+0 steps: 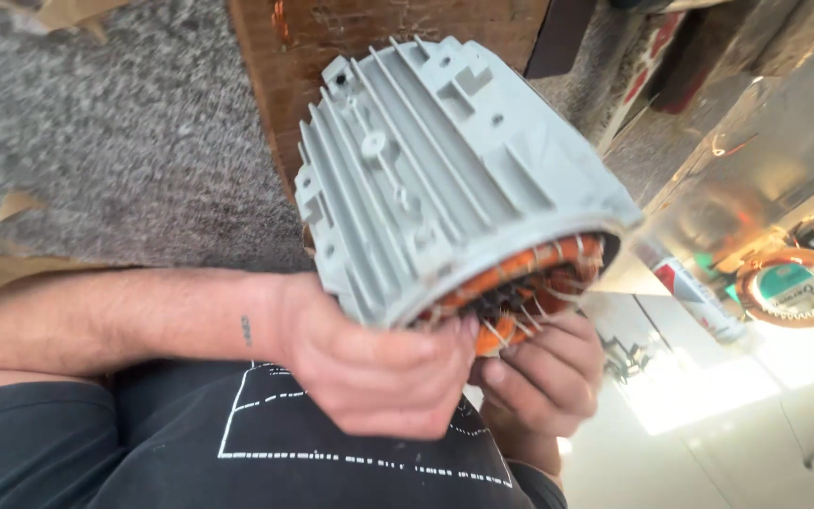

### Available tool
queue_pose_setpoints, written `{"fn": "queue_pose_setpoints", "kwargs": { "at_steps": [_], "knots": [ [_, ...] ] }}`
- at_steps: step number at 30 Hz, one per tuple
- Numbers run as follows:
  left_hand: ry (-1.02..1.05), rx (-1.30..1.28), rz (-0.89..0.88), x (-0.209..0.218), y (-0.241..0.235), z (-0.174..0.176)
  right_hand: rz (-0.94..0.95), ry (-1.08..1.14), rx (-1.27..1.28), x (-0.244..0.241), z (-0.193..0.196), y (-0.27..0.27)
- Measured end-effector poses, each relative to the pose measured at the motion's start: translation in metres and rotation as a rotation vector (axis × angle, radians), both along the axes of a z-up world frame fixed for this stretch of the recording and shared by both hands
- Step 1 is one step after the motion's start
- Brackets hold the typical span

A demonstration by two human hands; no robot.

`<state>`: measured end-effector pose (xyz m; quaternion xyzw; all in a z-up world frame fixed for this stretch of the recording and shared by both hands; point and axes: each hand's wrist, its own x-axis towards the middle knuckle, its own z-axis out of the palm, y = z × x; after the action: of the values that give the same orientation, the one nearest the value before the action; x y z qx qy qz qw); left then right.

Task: Manually threading and securing wire or thread through the stator of an electric motor to secure copper windings.

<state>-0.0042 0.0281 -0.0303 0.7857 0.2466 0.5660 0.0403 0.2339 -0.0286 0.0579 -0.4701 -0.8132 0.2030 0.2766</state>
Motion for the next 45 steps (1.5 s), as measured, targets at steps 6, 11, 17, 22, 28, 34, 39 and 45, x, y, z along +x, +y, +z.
{"fn": "queue_pose_setpoints", "kwargs": {
  "at_steps": [6, 11, 17, 22, 28, 34, 39, 45],
  "knots": [
    [0.005, 0.032, 0.03, 0.006, -0.002, -0.012, 0.21, -0.182, -0.196, 0.011, 0.022, 0.026],
    [-0.015, 0.03, 0.023, 0.013, -0.012, -0.015, 0.302, -0.142, -0.233, 0.02, 0.019, 0.028],
    [0.036, 0.08, 0.008, 0.013, -0.014, -0.016, 0.405, -0.093, -0.086, 0.023, 0.007, 0.042],
    [0.073, 0.087, -0.052, 0.004, -0.002, -0.017, 0.38, -0.081, -0.125, 0.02, 0.007, 0.048],
    [0.048, 0.124, -0.074, 0.008, 0.002, -0.018, 0.44, 0.002, -0.054, 0.026, -0.008, 0.048],
    [0.041, 0.186, -0.064, 0.011, 0.005, -0.016, 0.461, 0.013, -0.046, 0.027, 0.0, 0.052],
    [0.045, 0.101, -0.104, 0.007, 0.006, -0.008, 0.455, -0.086, -0.135, 0.026, 0.001, 0.045],
    [0.038, 0.115, -0.049, 0.006, 0.015, -0.004, 0.495, -0.021, -0.119, 0.023, 0.005, 0.051]
  ]
}}
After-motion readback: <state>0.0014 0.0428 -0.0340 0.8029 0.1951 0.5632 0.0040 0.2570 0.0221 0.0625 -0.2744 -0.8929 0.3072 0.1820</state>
